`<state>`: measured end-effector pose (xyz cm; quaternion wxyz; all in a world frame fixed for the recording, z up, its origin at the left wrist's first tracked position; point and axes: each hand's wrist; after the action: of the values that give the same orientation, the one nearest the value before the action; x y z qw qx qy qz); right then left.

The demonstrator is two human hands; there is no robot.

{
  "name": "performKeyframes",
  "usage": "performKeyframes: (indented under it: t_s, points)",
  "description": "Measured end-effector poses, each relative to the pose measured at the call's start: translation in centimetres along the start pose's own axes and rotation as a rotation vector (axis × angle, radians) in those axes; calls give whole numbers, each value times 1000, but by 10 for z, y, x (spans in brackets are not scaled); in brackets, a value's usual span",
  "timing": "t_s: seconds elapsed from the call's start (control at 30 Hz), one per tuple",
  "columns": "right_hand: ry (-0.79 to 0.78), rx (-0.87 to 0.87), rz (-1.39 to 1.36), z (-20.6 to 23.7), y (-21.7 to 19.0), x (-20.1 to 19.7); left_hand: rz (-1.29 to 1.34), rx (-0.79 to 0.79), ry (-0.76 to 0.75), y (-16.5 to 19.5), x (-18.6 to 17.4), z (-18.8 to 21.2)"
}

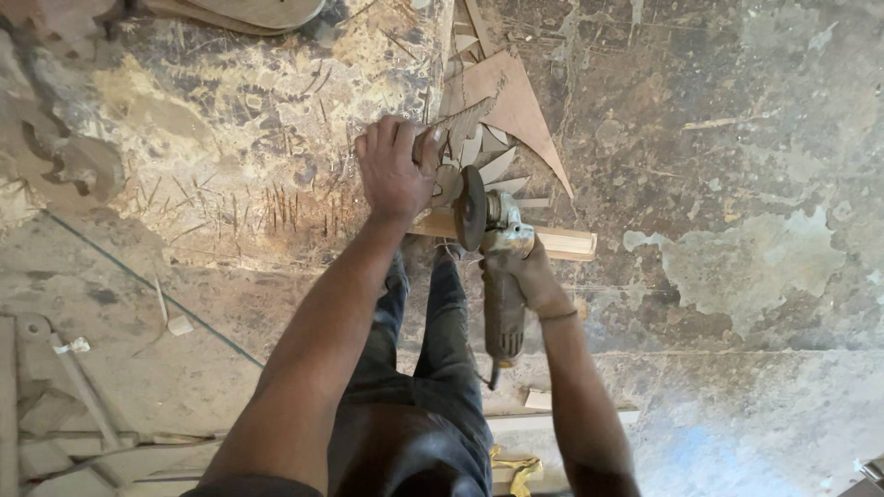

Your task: The person uses an angle grinder to carve a decorative pattern into a small wooden piece. They hold the wood steady with one hand while guiding the grinder with the other, repeatedly adjusting the piece to shape its edges.

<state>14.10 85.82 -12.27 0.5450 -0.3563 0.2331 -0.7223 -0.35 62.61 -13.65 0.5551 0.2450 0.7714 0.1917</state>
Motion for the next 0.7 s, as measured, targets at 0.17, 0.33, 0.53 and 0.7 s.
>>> performKeyframes:
  t_s: [0.17,0.33,0.53,0.7]
  points:
    - [-50,-64,191,-15,-22,-16,5,-10,7,-2,4,0]
    - [-29,-125,251,-13,-21,-9,10,16,50,-5,8,-5]
    - [116,-123,31,16,16,27,6,-7,34,-2,7,-3]
    - [169,-162,-91,46,49,44,18,2,41,7,4,11]
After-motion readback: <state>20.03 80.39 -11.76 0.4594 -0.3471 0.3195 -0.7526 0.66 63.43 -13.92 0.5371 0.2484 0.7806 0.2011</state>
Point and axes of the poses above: each hand's wrist, its own z-axis away from the middle knuckle, its own x-axis out of the palm, y = z × x, and after that the axes turned 3 degrees about y, right-handed
